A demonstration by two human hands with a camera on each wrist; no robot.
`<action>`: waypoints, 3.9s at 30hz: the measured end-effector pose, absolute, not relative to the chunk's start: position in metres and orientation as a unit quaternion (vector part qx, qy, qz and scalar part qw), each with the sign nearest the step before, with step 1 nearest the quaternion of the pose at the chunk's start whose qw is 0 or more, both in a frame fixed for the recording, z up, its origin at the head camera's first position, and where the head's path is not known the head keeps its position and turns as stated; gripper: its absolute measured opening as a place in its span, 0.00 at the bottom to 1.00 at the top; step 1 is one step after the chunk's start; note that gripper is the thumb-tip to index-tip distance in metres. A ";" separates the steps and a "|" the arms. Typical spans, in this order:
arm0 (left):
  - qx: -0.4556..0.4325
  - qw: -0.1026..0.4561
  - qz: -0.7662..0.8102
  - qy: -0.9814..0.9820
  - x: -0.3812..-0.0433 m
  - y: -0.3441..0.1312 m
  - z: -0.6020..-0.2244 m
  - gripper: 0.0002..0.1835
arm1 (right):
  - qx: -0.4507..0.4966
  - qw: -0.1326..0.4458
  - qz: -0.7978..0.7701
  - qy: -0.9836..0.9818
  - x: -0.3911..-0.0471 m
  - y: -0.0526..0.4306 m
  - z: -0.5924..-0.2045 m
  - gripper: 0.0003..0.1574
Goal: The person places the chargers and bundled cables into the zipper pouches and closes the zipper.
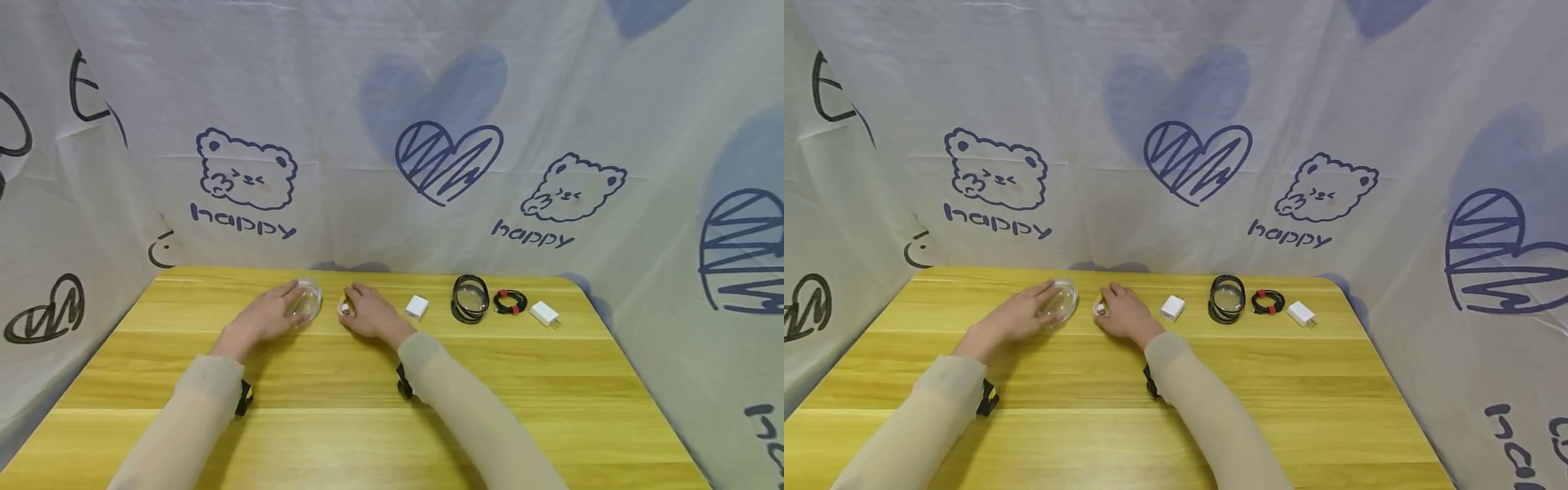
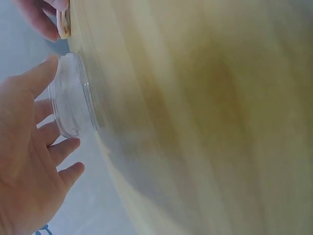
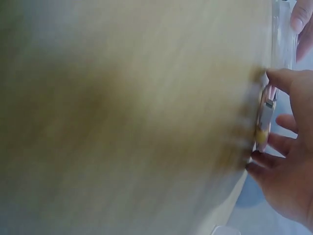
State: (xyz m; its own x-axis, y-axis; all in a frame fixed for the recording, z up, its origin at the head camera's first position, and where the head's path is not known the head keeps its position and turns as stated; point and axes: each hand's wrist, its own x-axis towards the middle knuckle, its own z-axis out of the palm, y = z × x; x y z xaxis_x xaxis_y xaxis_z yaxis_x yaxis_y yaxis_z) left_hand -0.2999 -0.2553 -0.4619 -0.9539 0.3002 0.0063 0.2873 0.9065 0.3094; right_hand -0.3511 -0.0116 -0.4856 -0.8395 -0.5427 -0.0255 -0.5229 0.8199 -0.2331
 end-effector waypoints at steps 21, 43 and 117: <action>0.155 0.029 0.227 0.961 -0.272 -0.241 -0.464 0.43 | -0.314 0.071 -0.179 0.930 -0.318 0.016 -0.477 0.47; 0.150 0.070 0.262 0.951 -0.249 -0.225 -0.463 0.61 | -0.346 0.103 -0.164 0.918 -0.285 0.041 -0.470 0.46; 0.189 0.030 0.313 0.930 -0.245 -0.206 -0.461 0.53 | -0.357 0.057 -0.325 0.874 -0.284 0.059 -0.467 0.53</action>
State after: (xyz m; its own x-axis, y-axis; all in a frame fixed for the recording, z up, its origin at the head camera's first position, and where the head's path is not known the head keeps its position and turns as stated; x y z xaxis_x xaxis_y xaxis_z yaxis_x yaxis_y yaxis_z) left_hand -0.2447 -0.2062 -0.4613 -0.9265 0.3711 0.0631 0.3337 0.7320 0.5940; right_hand -0.2845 0.0595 -0.4671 -0.7384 -0.6613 0.1320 -0.5872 0.5343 -0.6081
